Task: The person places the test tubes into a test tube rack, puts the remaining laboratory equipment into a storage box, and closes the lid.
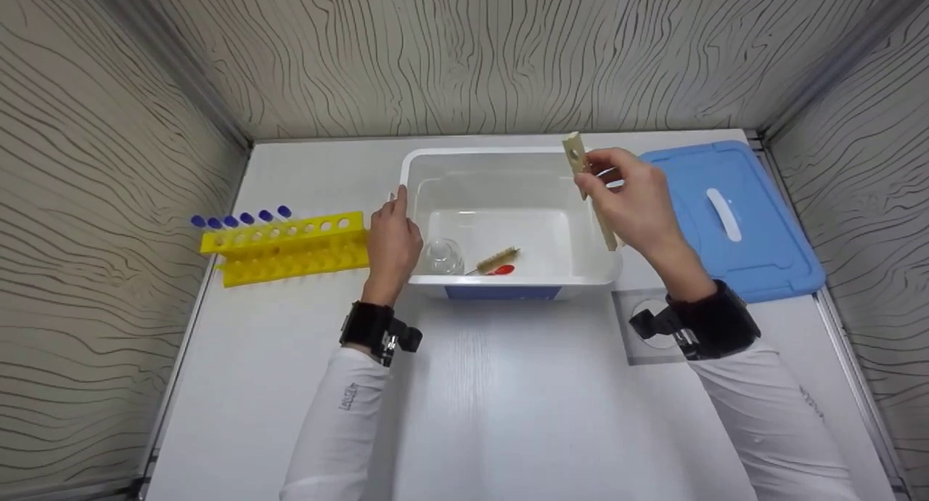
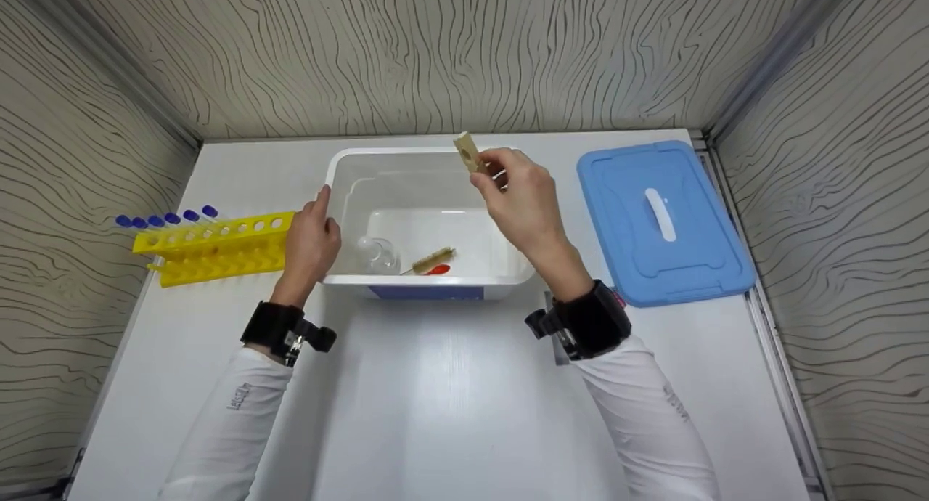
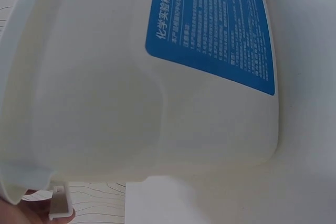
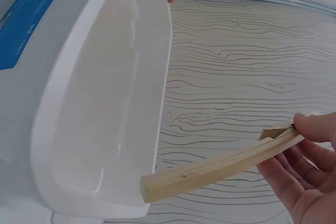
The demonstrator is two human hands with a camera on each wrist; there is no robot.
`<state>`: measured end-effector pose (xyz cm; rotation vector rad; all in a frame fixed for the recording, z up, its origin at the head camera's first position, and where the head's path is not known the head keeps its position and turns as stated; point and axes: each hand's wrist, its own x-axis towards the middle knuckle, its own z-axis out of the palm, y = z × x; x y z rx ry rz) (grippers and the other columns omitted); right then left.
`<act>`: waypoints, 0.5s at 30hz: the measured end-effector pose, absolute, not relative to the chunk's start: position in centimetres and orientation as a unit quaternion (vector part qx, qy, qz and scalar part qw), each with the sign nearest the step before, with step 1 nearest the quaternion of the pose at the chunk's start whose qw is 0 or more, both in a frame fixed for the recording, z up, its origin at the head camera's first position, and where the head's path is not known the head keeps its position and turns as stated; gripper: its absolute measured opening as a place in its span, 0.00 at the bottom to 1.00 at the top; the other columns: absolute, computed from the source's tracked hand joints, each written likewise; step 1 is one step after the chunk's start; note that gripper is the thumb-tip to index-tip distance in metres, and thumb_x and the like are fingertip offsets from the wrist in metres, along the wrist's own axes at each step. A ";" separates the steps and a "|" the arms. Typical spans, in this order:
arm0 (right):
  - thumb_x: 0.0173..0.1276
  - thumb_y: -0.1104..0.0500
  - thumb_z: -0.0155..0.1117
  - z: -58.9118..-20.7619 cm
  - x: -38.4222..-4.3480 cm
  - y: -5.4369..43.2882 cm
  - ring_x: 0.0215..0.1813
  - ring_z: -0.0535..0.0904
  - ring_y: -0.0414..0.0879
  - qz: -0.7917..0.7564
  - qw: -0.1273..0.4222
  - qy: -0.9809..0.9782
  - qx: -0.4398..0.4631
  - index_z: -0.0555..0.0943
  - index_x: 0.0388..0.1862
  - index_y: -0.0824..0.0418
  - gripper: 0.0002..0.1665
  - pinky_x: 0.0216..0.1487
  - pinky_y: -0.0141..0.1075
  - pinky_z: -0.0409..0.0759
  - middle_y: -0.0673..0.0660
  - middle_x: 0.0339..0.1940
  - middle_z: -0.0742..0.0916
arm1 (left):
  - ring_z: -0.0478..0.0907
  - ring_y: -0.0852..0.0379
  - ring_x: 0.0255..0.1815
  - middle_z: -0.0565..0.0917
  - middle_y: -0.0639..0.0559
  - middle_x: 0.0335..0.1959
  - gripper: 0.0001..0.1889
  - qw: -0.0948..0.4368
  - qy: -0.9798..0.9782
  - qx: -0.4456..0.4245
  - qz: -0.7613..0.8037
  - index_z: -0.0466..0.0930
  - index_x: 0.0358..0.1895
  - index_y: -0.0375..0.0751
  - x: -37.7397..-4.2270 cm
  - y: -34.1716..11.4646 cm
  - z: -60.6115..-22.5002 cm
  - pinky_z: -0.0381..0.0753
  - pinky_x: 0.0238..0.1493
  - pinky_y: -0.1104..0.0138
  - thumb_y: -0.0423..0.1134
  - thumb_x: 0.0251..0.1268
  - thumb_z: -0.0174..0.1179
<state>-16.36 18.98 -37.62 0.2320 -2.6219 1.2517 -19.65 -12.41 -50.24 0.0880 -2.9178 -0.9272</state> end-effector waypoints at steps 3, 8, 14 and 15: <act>0.74 0.65 0.67 -38.5 -17.0 18.4 0.49 0.88 0.60 0.407 0.089 -0.903 0.108 0.83 0.59 0.71 0.18 0.46 0.19 0.80 0.69 0.47 0.89 | 0.76 0.34 0.72 0.77 0.32 0.72 0.30 0.041 -0.952 0.027 -0.303 0.61 0.82 0.38 -19.7 -12.4 -50.2 0.71 0.79 0.48 0.30 0.79 0.51; 0.75 0.65 0.66 -40.3 -17.8 17.7 0.50 0.88 0.61 0.366 0.029 -0.918 0.147 0.82 0.58 0.72 0.16 0.53 0.50 0.89 0.70 0.48 0.89 | 0.77 0.32 0.70 0.78 0.31 0.70 0.30 0.054 -0.954 0.022 -0.294 0.63 0.81 0.37 -19.7 -12.5 -50.3 0.74 0.77 0.47 0.30 0.78 0.51; 0.76 0.64 0.64 -42.4 -17.8 17.1 0.49 0.89 0.61 0.316 -0.038 -0.933 0.171 0.82 0.58 0.71 0.16 0.52 0.54 0.88 0.69 0.50 0.90 | 0.78 0.31 0.69 0.79 0.31 0.69 0.30 0.063 -0.953 0.018 -0.296 0.64 0.80 0.36 -19.5 -12.5 -50.5 0.75 0.76 0.46 0.29 0.78 0.52; 0.76 0.64 0.64 -42.7 -17.8 17.0 0.48 0.88 0.61 0.309 -0.046 -0.934 0.174 0.82 0.58 0.70 0.15 0.51 0.54 0.88 0.68 0.49 0.90 | 0.78 0.31 0.68 0.80 0.31 0.69 0.30 0.065 -0.953 0.018 -0.296 0.64 0.80 0.36 -19.5 -12.5 -50.5 0.76 0.76 0.46 0.29 0.77 0.52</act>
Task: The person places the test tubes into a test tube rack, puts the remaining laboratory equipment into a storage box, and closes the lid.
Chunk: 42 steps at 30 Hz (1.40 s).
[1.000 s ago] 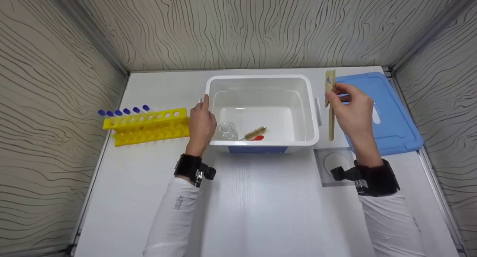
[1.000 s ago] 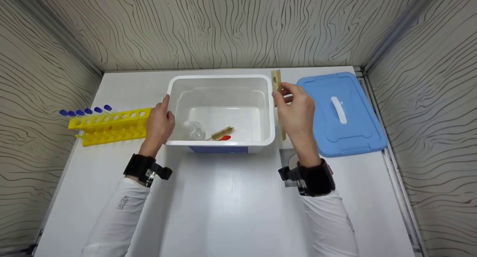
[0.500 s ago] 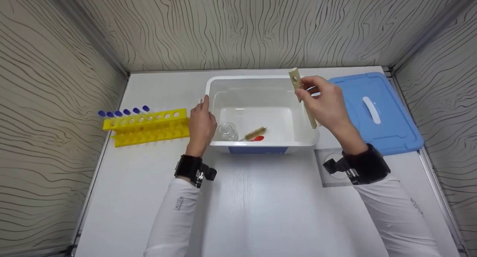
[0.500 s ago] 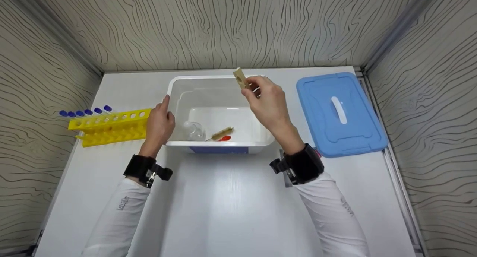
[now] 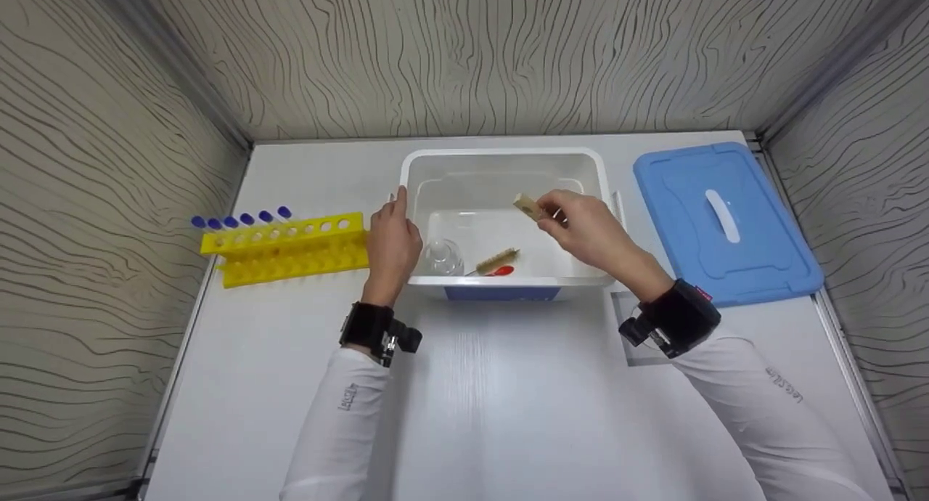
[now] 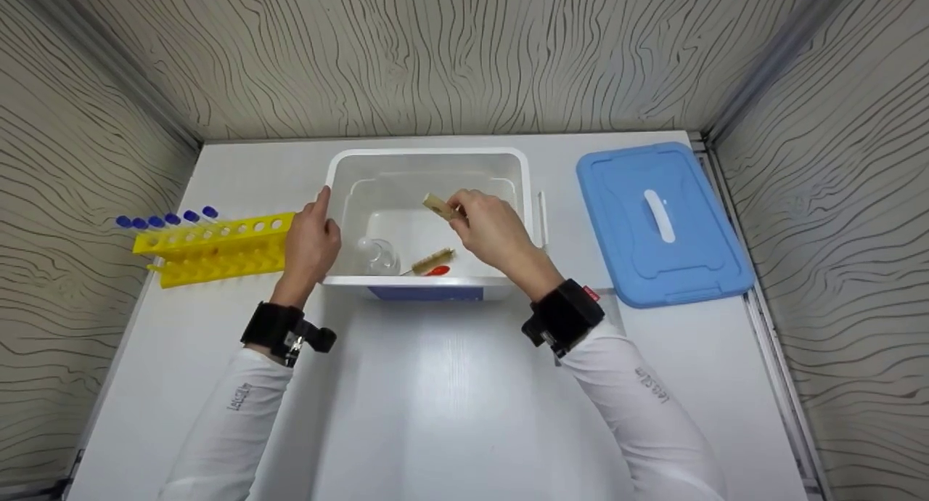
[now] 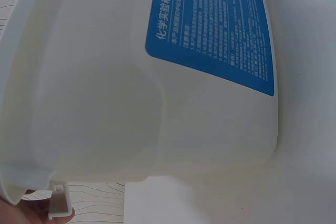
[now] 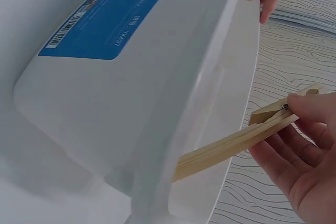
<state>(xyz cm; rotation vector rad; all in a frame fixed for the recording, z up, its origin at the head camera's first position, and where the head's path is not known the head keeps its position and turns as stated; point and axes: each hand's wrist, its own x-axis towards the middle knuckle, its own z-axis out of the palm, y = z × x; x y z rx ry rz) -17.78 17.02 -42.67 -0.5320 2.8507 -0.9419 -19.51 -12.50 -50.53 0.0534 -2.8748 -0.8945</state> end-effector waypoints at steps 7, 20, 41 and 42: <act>0.75 0.65 0.63 -44.0 -18.2 16.6 0.45 0.88 0.57 -0.285 0.103 0.935 -0.186 0.84 0.55 0.68 0.13 0.45 0.48 0.87 0.66 0.45 0.91 | 0.78 0.32 0.69 0.79 0.31 0.69 0.30 0.067 -0.952 0.017 -0.298 0.64 0.80 0.36 -19.6 -12.4 -50.5 0.75 0.76 0.46 0.29 0.77 0.52; 0.75 0.62 0.62 -45.9 -19.3 15.4 0.47 0.87 0.57 -0.245 0.181 0.928 -0.214 0.84 0.56 0.68 0.16 0.52 0.50 0.86 0.65 0.46 0.91 | 0.77 0.31 0.69 0.80 0.30 0.68 0.29 0.072 -0.949 0.013 -0.307 0.65 0.80 0.35 -19.5 -12.5 -50.6 0.74 0.77 0.46 0.29 0.77 0.51; 0.60 0.71 0.65 -48.1 -21.6 13.3 0.49 0.83 0.55 -0.122 0.299 0.919 -0.227 0.87 0.52 0.64 0.20 0.58 0.48 0.83 0.63 0.50 0.90 | 0.78 0.33 0.69 0.80 0.32 0.69 0.30 0.061 -0.953 0.022 -0.297 0.64 0.81 0.37 -19.7 -12.4 -50.7 0.75 0.76 0.47 0.30 0.78 0.53; 0.59 0.71 0.66 -48.2 -21.7 13.2 0.48 0.83 0.55 -0.112 0.304 0.918 -0.227 0.87 0.51 0.64 0.19 0.58 0.48 0.83 0.63 0.50 0.90 | 0.79 0.33 0.69 0.80 0.32 0.69 0.30 0.062 -0.953 0.022 -0.297 0.64 0.81 0.37 -19.7 -12.4 -50.7 0.75 0.76 0.47 0.30 0.78 0.52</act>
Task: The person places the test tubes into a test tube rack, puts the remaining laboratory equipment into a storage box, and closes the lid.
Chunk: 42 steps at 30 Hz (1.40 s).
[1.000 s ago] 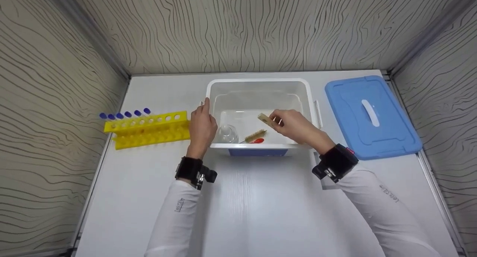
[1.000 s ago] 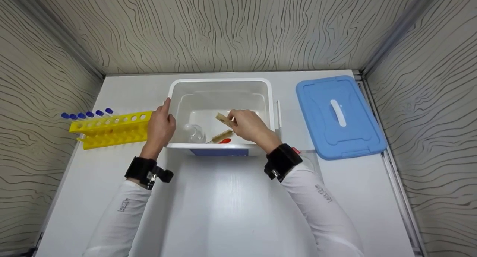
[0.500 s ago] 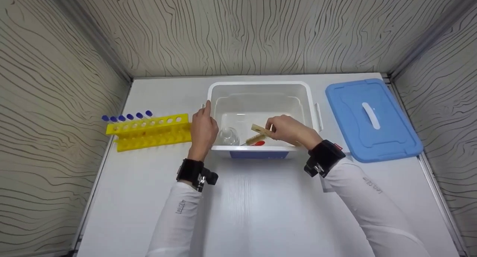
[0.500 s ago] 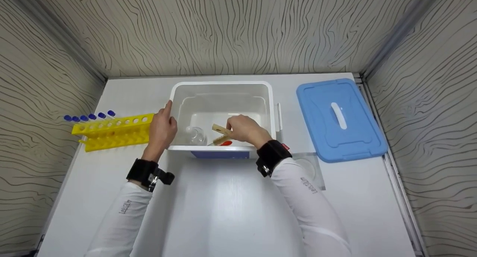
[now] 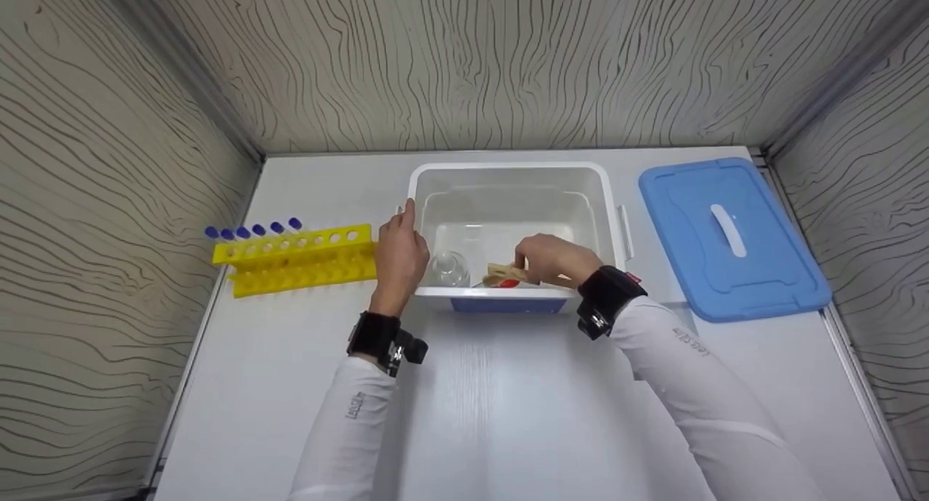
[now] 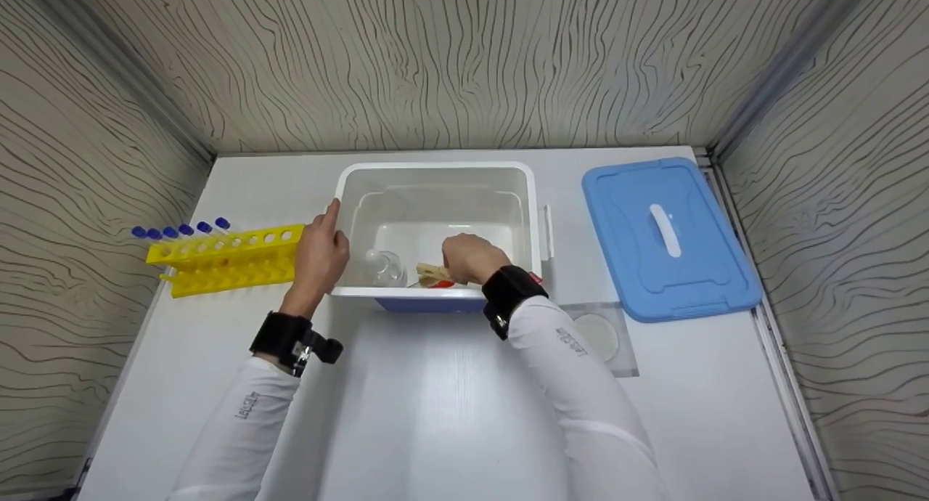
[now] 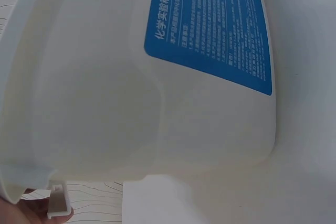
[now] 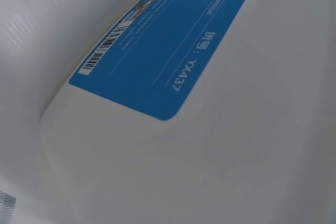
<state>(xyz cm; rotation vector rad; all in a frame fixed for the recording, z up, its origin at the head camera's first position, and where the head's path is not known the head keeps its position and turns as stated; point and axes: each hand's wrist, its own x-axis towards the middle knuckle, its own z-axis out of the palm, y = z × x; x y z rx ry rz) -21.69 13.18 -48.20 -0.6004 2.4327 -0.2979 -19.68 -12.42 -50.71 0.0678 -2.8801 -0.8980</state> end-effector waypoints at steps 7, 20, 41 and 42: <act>0.60 0.71 0.64 -48.8 -22.0 13.4 0.48 0.81 0.54 -0.085 0.330 0.915 -0.217 0.86 0.55 0.67 0.22 0.58 0.47 0.83 0.65 0.55 0.89 | 0.80 0.32 0.66 0.81 0.30 0.66 0.29 0.070 -0.953 0.011 -0.295 0.65 0.80 0.35 -19.6 -12.2 -50.7 0.77 0.74 0.47 0.29 0.77 0.52; 0.75 0.59 0.58 -48.1 -21.5 14.4 0.61 0.85 0.64 -0.180 0.267 0.919 -0.229 0.80 0.66 0.69 0.24 0.66 0.56 0.81 0.70 0.57 0.89 | 0.79 0.32 0.67 0.80 0.31 0.68 0.29 0.072 -0.957 0.012 -0.282 0.65 0.80 0.36 -19.8 -12.4 -50.8 0.76 0.75 0.46 0.29 0.77 0.52; 0.79 0.63 0.60 -47.3 -16.5 18.8 0.48 0.89 0.53 -0.428 -0.024 0.899 -0.093 0.86 0.58 0.66 0.15 0.52 0.39 0.89 0.64 0.48 0.92 | 0.80 0.31 0.66 0.81 0.30 0.67 0.29 0.076 -0.953 0.015 -0.293 0.66 0.79 0.35 -19.7 -12.4 -50.8 0.77 0.74 0.46 0.28 0.77 0.53; 0.78 0.64 0.61 -47.2 -16.3 19.1 0.46 0.89 0.50 -0.447 -0.049 0.889 -0.085 0.87 0.57 0.66 0.14 0.49 0.33 0.88 0.64 0.47 0.92 | 0.80 0.31 0.66 0.81 0.30 0.67 0.29 0.077 -0.953 0.015 -0.294 0.67 0.79 0.35 -19.7 -12.5 -50.8 0.77 0.74 0.46 0.28 0.76 0.53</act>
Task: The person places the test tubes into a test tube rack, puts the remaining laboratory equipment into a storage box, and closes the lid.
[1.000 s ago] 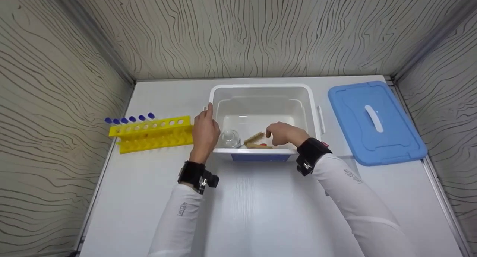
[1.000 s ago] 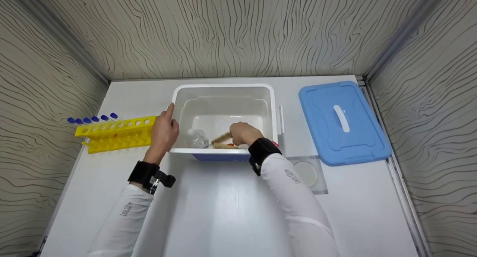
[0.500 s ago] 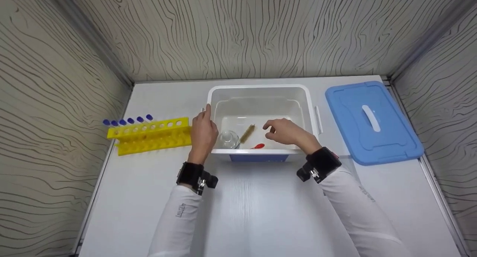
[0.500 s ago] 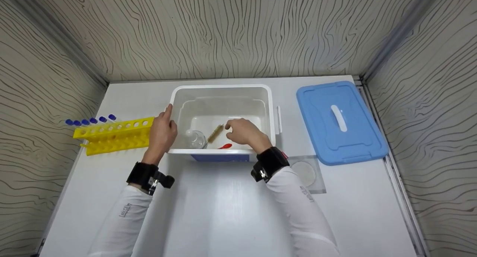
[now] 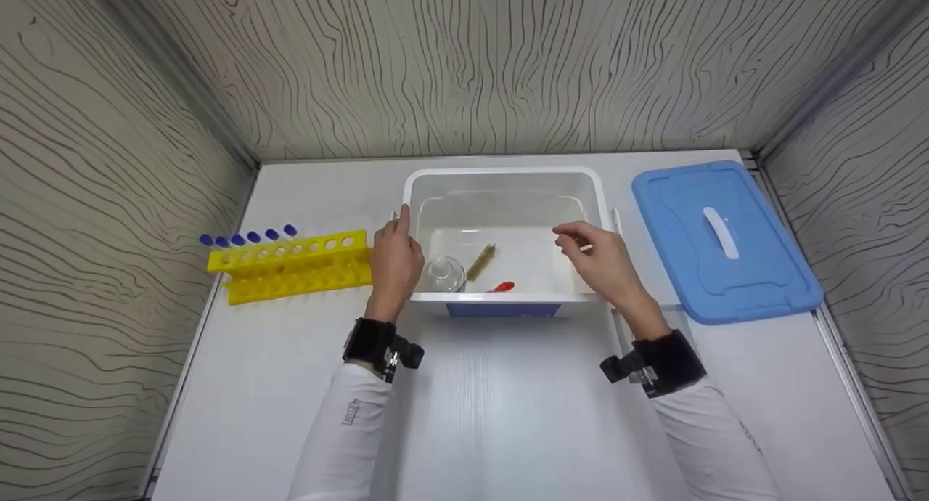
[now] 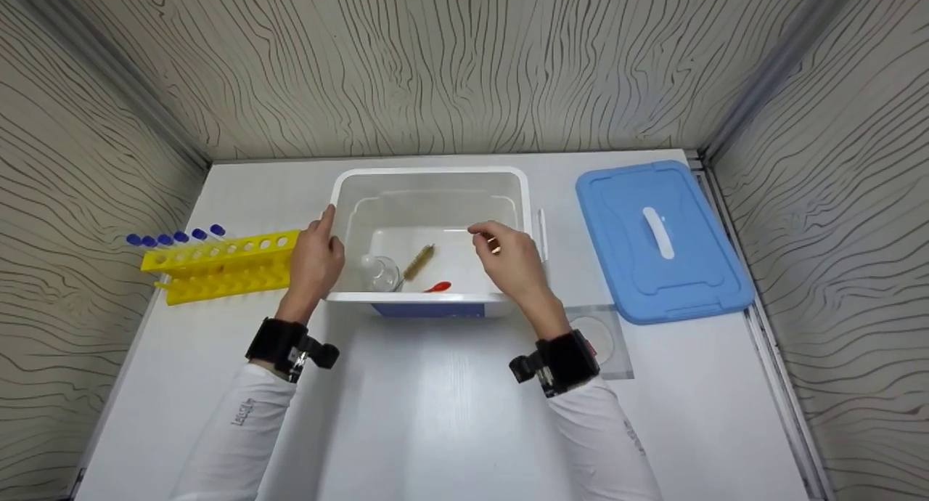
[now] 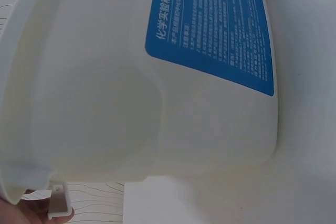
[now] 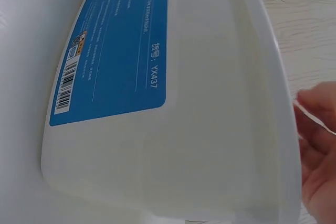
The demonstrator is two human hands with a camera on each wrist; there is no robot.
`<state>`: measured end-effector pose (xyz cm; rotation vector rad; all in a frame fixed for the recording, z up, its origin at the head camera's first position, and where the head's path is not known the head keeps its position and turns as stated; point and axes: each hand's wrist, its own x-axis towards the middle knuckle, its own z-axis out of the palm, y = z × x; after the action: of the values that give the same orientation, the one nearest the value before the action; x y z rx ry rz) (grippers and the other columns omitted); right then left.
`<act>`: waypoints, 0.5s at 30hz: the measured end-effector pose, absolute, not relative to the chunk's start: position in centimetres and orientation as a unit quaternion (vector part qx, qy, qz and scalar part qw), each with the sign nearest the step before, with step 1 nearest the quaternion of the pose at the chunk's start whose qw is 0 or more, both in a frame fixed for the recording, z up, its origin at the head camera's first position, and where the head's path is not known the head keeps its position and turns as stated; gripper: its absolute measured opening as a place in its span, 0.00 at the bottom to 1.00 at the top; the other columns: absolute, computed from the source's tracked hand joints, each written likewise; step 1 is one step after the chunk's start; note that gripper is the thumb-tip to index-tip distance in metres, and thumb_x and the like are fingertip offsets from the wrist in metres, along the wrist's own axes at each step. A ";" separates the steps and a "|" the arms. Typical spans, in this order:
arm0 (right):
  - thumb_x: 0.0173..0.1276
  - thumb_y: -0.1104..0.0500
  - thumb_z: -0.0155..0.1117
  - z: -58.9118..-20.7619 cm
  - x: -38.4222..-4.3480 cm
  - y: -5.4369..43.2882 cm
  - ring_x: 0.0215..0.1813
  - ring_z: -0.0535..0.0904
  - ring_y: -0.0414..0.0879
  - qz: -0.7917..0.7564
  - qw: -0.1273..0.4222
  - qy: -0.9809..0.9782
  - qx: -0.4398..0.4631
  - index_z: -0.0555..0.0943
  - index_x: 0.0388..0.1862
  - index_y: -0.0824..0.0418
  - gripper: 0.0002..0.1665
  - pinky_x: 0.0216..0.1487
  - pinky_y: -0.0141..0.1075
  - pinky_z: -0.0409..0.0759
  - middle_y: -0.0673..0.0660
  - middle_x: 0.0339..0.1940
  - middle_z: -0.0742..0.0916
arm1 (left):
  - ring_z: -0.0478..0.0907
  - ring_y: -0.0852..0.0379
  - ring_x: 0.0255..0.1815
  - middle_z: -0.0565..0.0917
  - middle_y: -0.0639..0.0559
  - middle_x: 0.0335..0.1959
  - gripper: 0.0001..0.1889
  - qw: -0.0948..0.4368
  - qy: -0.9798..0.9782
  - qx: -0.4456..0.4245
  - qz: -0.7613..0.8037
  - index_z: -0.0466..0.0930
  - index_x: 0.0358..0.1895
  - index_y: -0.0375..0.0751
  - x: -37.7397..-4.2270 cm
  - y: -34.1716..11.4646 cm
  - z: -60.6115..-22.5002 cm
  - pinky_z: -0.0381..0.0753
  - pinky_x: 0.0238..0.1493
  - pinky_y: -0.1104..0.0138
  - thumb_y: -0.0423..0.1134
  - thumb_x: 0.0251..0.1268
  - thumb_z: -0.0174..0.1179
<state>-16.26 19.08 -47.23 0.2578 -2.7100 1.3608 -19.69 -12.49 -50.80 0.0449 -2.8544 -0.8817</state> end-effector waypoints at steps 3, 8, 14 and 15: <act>0.78 0.66 0.61 -47.0 -15.3 19.9 0.41 0.87 0.36 0.499 0.117 -0.856 0.066 0.87 0.55 0.67 0.13 0.42 0.20 0.81 0.65 0.44 0.92 | 0.80 0.31 0.66 0.81 0.30 0.66 0.29 0.078 -0.951 0.015 -0.298 0.67 0.78 0.35 -19.6 -12.5 -50.9 0.77 0.74 0.46 0.28 0.76 0.53; 0.77 0.69 0.60 -46.6 -14.2 21.8 0.39 0.85 0.27 0.535 0.215 -0.815 0.057 0.86 0.54 0.73 0.13 0.41 0.18 0.83 0.70 0.42 0.91 | 0.79 0.32 0.67 0.80 0.31 0.68 0.29 0.070 -0.951 0.019 -0.301 0.66 0.79 0.36 -19.7 -12.5 -50.7 0.75 0.75 0.46 0.29 0.77 0.53; 0.77 0.68 0.60 -47.1 -13.1 24.7 0.40 0.85 0.29 0.555 0.262 -0.790 0.003 0.85 0.54 0.74 0.13 0.42 0.20 0.85 0.40 0.39 0.91 | 0.79 0.31 0.68 0.80 0.31 0.68 0.29 0.068 -0.951 0.016 -0.301 0.65 0.80 0.36 -19.6 -12.4 -50.7 0.75 0.76 0.46 0.29 0.77 0.53; 0.77 0.68 0.60 -47.5 -13.0 25.3 0.39 0.85 0.29 0.556 0.264 -0.788 -0.007 0.86 0.54 0.74 0.13 0.41 0.20 0.85 0.35 0.39 0.90 | 0.79 0.31 0.68 0.80 0.31 0.68 0.29 0.069 -0.951 0.015 -0.301 0.65 0.80 0.35 -19.6 -12.4 -50.7 0.75 0.75 0.46 0.29 0.77 0.53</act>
<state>-12.99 25.31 -47.49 -0.0187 -2.1300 1.5029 -19.58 -12.44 -50.69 0.0452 -2.8635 -0.9075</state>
